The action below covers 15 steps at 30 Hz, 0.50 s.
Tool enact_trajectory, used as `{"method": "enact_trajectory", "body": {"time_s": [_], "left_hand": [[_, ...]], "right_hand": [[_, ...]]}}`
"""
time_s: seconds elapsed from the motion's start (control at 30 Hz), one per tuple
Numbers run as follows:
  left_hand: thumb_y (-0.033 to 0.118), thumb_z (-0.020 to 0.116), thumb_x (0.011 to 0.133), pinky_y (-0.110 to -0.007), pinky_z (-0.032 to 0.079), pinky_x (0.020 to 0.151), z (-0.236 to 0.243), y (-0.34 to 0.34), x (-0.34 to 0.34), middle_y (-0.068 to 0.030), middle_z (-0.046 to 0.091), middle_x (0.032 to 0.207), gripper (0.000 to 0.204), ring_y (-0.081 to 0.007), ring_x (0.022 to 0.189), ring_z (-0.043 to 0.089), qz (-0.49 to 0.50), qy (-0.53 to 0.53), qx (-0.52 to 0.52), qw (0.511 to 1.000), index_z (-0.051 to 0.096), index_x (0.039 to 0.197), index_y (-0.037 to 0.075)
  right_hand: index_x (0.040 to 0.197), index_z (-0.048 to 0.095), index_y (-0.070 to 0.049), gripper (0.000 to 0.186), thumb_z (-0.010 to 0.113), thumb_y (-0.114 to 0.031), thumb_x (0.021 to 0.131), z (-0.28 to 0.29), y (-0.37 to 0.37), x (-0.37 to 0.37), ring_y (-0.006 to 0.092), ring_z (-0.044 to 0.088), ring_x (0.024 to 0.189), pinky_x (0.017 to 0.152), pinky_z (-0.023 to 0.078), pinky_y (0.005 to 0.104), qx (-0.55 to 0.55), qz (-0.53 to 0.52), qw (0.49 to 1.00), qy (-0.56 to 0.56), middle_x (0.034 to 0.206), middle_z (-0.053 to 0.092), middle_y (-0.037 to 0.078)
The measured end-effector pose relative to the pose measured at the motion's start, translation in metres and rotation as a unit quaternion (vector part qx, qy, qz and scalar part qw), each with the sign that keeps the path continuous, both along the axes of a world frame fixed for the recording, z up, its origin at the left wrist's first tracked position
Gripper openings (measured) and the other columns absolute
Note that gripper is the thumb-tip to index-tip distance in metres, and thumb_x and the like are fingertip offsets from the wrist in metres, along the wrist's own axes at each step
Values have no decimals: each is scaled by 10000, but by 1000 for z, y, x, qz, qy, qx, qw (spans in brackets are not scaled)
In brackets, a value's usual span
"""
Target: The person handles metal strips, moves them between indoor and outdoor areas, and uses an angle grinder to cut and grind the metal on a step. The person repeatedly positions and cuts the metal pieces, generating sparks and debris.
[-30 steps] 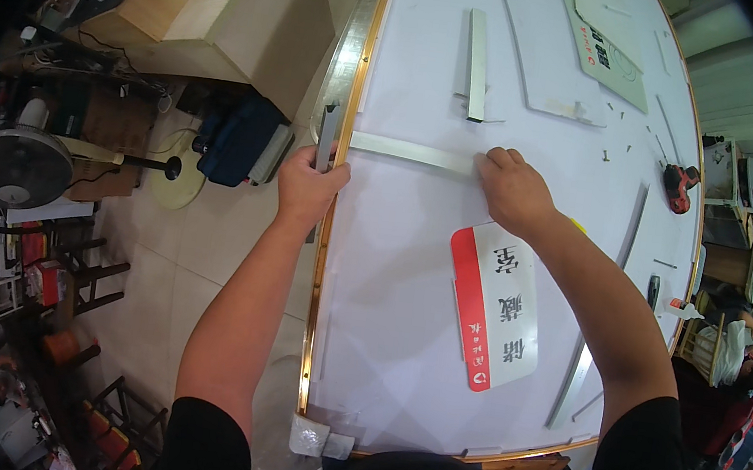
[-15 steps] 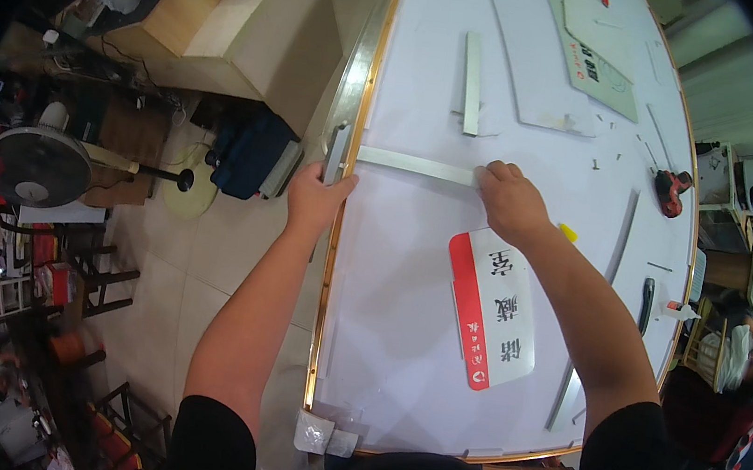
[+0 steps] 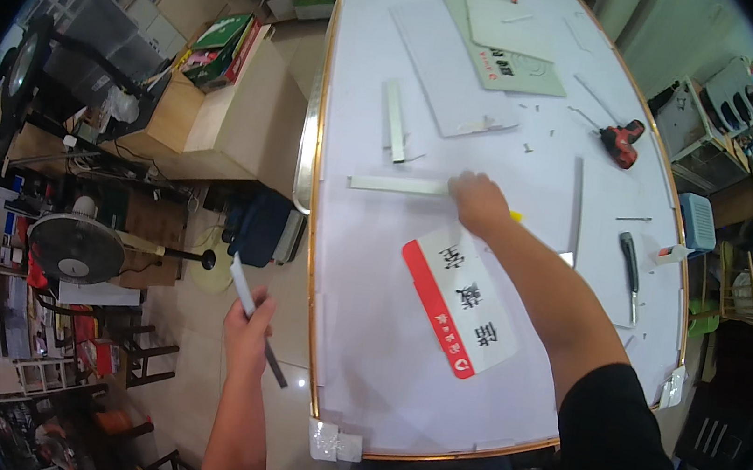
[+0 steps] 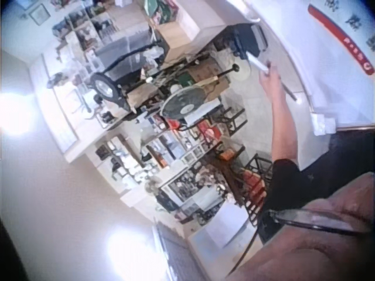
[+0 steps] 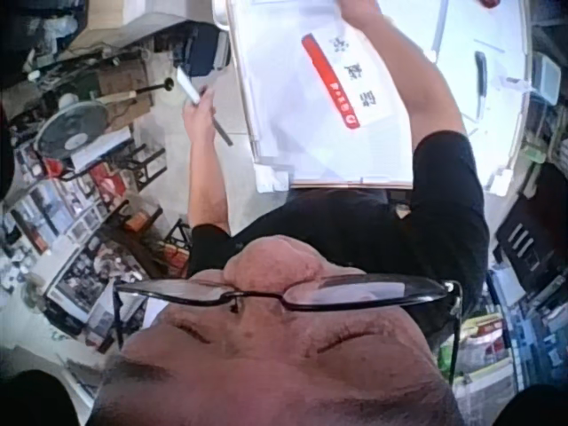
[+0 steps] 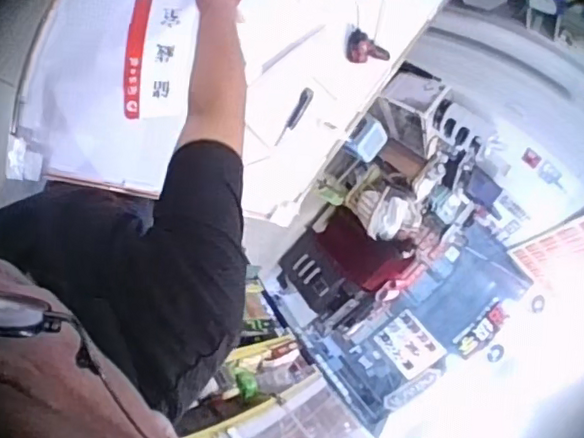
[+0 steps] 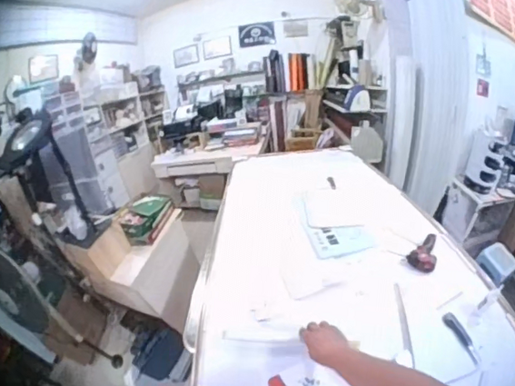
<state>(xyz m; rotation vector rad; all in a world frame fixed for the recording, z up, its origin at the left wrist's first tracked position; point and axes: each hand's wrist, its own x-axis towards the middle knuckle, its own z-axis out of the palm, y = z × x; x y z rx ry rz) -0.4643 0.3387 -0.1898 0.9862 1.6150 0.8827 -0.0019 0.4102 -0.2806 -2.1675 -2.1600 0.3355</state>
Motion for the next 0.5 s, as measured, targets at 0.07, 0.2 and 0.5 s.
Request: {"method": "enact_trajectory", "body": {"time_s": [0.07, 0.2, 0.5], "left_hand": [[191, 787, 948, -251, 458, 639, 11, -28, 7, -13, 685, 1073, 446, -78, 761, 561, 9, -49, 5, 999, 647, 1333, 16], [96, 700, 983, -311, 512, 847, 17, -76, 58, -52, 696, 1159, 323, -153, 986, 633, -3, -198, -8, 980, 645, 1294, 27], [67, 658, 1049, -417, 545, 1015, 36, -202, 256, -102, 699, 1200, 272, -229, 1083, 680, -148, -362, -95, 916, 618, 1315, 26]], "right_hand": [[1073, 694, -51, 171, 584, -140, 976, 5, -43, 5, 396, 644, 1032, 892, 525, 530, 68, -9, 996, 61, 1066, 665, 199], [1025, 684, 6, 235, 652, -222, 975, 41, -189, -11, 456, 649, 1007, 891, 526, 538, 43, -113, 936, 331, 1049, 663, 279], [1227, 661, 35, 438, 777, -296, 965, 137, -412, -22, 306, 723, 980, 863, 571, 401, -54, -279, 785, 550, 1065, 732, 214]]}}
